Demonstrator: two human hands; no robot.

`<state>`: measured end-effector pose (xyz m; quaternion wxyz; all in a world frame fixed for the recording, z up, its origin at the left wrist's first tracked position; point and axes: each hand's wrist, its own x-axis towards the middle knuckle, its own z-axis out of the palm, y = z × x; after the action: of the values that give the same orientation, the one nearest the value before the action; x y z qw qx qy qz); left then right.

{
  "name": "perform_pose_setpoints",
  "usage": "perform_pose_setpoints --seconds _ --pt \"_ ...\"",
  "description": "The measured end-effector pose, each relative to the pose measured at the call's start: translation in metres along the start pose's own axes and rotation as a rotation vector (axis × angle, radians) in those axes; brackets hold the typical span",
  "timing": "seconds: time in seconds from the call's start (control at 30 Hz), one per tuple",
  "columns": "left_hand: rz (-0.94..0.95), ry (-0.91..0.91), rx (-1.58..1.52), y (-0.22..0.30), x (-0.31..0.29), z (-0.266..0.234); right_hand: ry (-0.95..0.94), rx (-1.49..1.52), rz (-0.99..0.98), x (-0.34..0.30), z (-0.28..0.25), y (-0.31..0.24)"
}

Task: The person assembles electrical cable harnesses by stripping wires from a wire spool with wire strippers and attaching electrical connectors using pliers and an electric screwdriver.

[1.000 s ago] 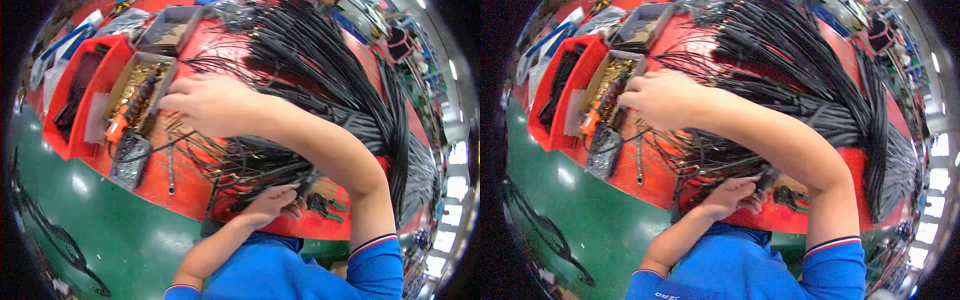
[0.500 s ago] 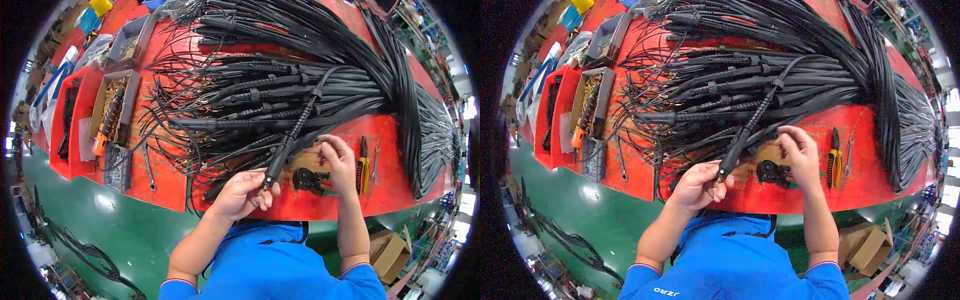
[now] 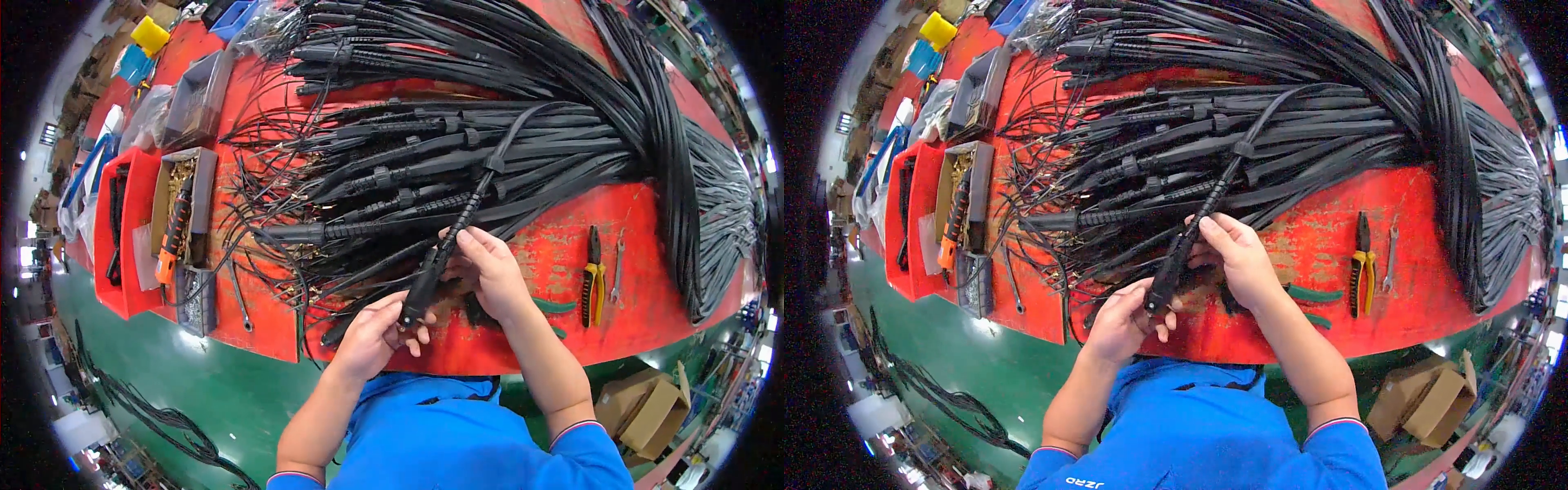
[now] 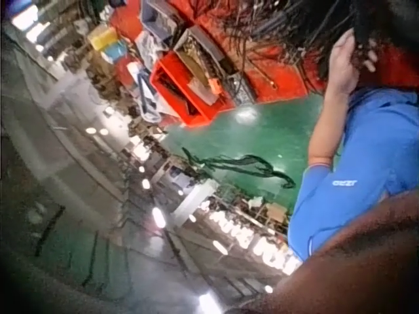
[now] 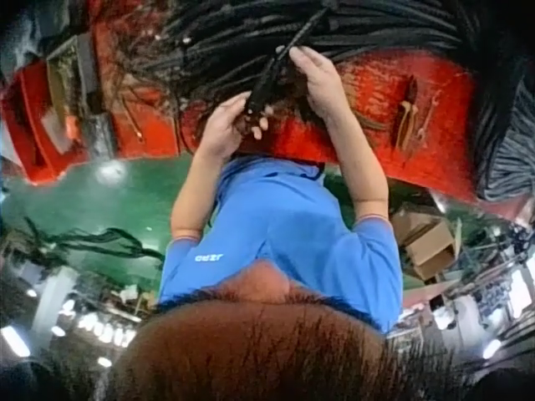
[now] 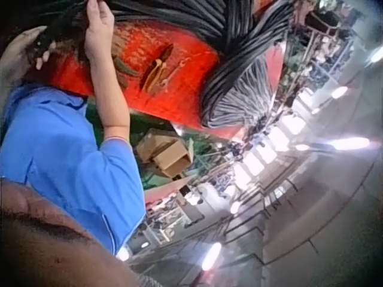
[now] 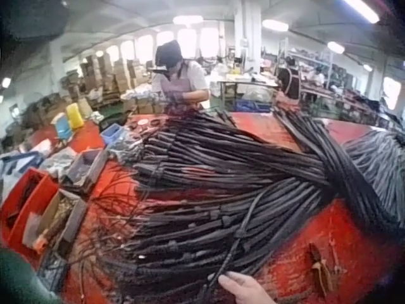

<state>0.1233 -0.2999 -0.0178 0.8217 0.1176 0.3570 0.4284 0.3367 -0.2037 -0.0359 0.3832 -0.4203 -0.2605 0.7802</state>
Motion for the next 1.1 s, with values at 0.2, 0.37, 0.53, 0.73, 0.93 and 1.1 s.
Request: perform_pose_setpoints --seconds 0.2,0.37,0.53,0.73,0.93,1.1 --pt "0.002 0.0 0.272 0.01 0.015 0.014 0.007 -0.016 -0.009 0.001 0.001 0.003" --pt "0.026 0.127 0.537 0.012 0.019 0.025 0.021 -0.027 -0.06 0.005 -0.004 0.009" --pt "0.035 0.176 0.612 0.013 0.018 0.031 0.011 -0.046 -0.032 0.006 -0.007 0.003" --pt "0.069 0.165 0.571 0.001 0.02 0.029 -0.035 -0.053 0.011 0.001 -0.009 -0.002" --pt "0.03 0.156 0.529 0.0 0.017 0.03 -0.098 -0.075 0.033 -0.004 -0.017 -0.007" --pt "0.042 0.163 0.461 -0.001 0.013 0.033 0.031 -0.026 -0.001 0.005 -0.022 -0.016"
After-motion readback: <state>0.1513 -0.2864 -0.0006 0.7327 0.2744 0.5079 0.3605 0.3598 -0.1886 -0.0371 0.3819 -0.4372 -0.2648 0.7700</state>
